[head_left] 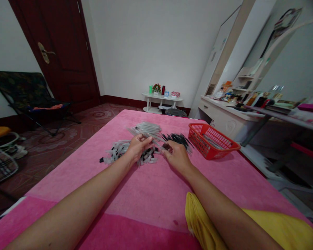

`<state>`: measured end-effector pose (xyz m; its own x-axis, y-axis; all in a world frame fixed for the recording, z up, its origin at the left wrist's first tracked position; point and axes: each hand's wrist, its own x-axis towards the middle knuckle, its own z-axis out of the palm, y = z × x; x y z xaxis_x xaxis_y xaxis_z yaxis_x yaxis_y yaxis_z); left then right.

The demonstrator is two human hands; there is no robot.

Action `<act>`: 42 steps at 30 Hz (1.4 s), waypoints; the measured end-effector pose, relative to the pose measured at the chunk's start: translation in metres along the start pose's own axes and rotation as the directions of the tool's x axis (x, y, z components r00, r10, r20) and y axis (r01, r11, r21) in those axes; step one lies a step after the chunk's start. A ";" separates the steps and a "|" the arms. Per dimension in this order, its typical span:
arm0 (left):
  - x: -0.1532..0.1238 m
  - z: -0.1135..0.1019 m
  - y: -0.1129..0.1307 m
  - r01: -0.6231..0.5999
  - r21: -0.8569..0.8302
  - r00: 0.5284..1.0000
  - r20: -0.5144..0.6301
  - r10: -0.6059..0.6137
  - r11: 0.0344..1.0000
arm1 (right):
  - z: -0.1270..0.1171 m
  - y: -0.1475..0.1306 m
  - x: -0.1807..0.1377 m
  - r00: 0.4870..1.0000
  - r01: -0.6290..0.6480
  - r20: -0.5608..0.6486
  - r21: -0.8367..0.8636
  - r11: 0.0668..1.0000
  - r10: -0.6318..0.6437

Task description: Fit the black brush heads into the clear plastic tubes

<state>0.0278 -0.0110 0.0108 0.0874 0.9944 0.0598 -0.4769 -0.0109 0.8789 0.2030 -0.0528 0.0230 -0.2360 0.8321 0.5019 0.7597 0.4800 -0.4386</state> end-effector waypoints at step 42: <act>0.025 -0.036 0.011 -0.370 0.731 0.903 0.138 0.406 0.574 | -0.096 0.037 0.025 0.889 -0.394 -0.365 -0.295 0.871 0.278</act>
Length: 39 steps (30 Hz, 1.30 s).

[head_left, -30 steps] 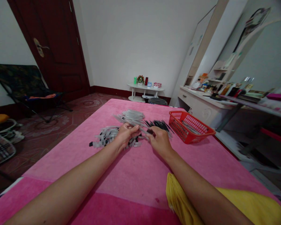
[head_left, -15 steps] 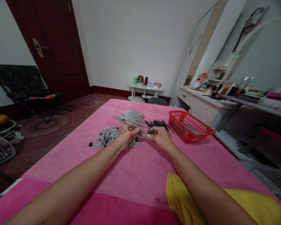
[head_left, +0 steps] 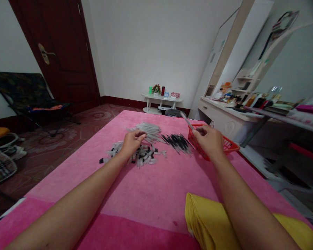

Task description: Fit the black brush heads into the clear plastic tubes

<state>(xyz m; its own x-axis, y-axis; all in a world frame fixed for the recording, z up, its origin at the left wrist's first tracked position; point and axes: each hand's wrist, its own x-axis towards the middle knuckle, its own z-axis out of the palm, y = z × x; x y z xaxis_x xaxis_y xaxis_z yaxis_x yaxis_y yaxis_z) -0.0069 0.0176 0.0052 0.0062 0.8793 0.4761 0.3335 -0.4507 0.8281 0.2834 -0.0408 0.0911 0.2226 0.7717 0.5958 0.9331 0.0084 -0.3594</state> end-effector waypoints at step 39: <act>-0.010 -0.002 -0.007 -0.406 0.462 0.908 0.298 0.294 0.788 | 0.025 0.007 -0.012 0.820 0.163 0.570 -0.312 0.936 0.047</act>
<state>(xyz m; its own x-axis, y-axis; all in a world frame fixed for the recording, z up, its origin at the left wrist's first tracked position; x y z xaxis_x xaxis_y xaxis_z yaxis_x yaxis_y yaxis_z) -0.0112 0.0116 -0.0048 0.3842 0.7120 0.5877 0.6957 -0.6418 0.3227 0.2804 -0.0344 0.0632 0.0651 0.9959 0.0626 0.9978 -0.0643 -0.0152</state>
